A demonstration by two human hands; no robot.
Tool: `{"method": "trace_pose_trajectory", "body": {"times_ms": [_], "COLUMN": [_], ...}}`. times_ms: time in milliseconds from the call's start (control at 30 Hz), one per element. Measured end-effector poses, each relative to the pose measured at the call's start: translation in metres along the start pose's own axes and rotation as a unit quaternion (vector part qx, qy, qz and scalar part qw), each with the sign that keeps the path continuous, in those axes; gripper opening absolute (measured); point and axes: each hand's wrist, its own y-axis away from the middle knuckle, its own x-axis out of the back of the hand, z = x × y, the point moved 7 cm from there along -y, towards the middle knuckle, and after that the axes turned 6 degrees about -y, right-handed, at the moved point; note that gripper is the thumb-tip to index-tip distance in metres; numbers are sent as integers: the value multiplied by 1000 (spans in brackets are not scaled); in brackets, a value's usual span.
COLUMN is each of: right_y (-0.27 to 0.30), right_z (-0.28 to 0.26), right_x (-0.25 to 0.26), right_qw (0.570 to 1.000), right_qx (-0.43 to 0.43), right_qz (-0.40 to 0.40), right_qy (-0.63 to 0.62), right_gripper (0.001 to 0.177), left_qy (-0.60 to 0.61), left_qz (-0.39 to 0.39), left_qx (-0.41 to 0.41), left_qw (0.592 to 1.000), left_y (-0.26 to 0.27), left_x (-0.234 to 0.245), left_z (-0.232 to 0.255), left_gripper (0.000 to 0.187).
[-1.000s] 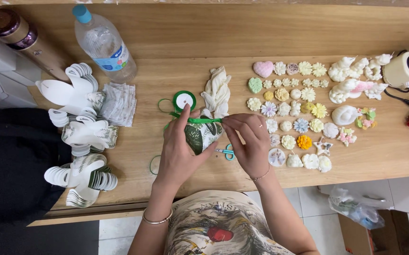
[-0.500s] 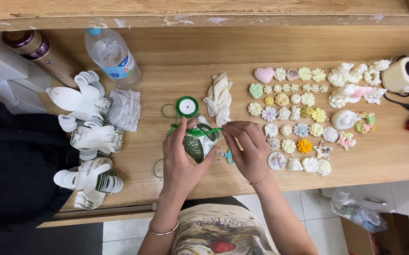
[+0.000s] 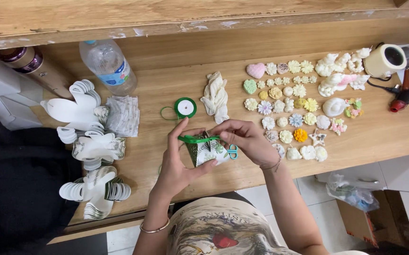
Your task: Tie a ribbon on a decorative candle gift bag and prepare for further packaging.
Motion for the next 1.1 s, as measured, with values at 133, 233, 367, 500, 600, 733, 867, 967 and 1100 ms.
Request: {"method": "trace_pose_trajectory", "body": {"times_ms": [133,233,367,500,600,733,867,967,1100], "right_y": [-6,-8,-15,-16,-18,-14,2,12,12], "right_z": [36,44,38,56,60,40,0,7,-5], "right_x": [10,10,3,20,31,38,42,59,51], "right_qw": [996,996,999,996,996,995,985,993,998], "right_qx": [-17,-36,-20,-32,-7,18,13,35,-1], "right_qz": [0,37,19,37,56,40,101,91,70], "right_qy": [-83,-75,-31,-69,-70,-91,-136,-71,-7], "right_gripper": [17,16,15,17,16,15,28,27,29], "left_qy": [75,71,80,119,92,84,89,95,59], "left_qz": [-54,-132,-227,-281,-245,-205,-149,-140,-123], "left_qx": [27,45,54,86,87,-47,-42,-20,-36], "left_qw": [995,988,969,948,961,974,984,985,990], "left_y": [2,3,6,12,3,-6,-19,-25,-31], "left_x": [10,10,-4,-20,-24,-37,-42,-48,-55], "left_z": [-16,-25,-28,-31,-19,-6,-5,-15,-25], "left_gripper": [111,111,106,100,93,67,63,66,62]}}
